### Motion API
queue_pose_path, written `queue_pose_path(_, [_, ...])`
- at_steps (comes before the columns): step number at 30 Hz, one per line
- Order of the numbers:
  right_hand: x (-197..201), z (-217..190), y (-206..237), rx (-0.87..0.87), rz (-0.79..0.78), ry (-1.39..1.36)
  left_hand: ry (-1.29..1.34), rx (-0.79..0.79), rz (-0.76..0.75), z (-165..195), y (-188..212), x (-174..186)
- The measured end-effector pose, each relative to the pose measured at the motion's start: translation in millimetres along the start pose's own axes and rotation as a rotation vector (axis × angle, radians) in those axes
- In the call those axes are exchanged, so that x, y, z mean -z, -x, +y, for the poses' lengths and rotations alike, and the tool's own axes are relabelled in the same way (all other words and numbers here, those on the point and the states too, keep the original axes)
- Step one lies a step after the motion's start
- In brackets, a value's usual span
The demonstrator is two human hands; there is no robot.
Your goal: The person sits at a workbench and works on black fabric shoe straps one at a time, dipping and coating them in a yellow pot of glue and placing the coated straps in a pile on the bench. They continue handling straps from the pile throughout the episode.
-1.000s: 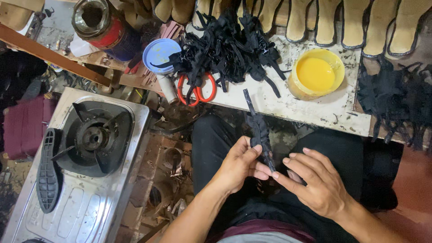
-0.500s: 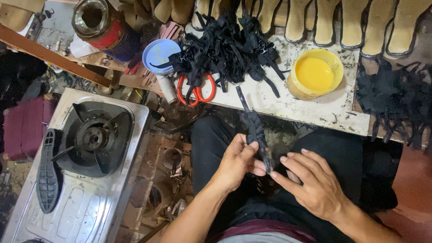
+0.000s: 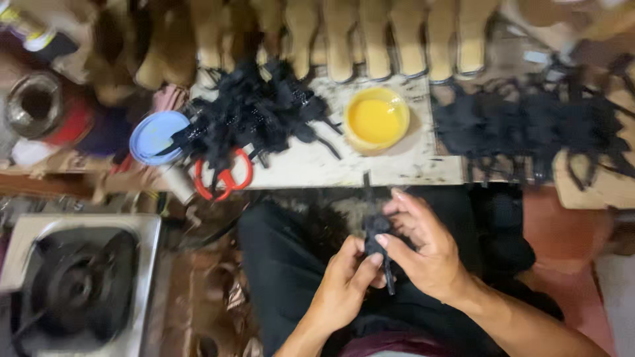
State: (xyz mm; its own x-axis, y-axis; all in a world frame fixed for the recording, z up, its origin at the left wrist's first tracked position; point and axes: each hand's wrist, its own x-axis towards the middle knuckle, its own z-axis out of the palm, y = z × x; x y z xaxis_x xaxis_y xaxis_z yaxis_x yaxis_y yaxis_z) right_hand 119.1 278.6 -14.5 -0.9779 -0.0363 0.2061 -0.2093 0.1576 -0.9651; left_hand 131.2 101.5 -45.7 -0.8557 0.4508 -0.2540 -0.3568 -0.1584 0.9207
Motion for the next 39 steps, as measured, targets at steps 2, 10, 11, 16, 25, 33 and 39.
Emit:
queue_pose_path(2, [15,-3,3,-0.065,0.069,-0.057,0.049,-0.004,-0.052,0,1,-6])
queue_pose_path(10, [174,-19,-27,0.159,0.514,0.335,0.099,0.189,0.075,-6,4,19])
queue_pose_path(11, [195,-16,-33,0.175,0.564,0.302,0.092,0.206,0.100,-8,4,23])
queue_pose_path(16, [280,18,-48,0.084,0.591,0.566,0.037,0.160,0.080,-6,2,28])
queue_pose_path(25, [272,102,-7,-0.274,0.485,0.545,-0.528,-0.118,0.219,63,-34,48])
queue_pose_path(33, [176,62,31,-0.140,0.412,0.759,-1.389,-0.646,0.383,105,-119,79])
queue_pose_path(39, [149,16,22,0.135,0.279,0.897,-1.705,-0.639,0.352,110,-147,84])
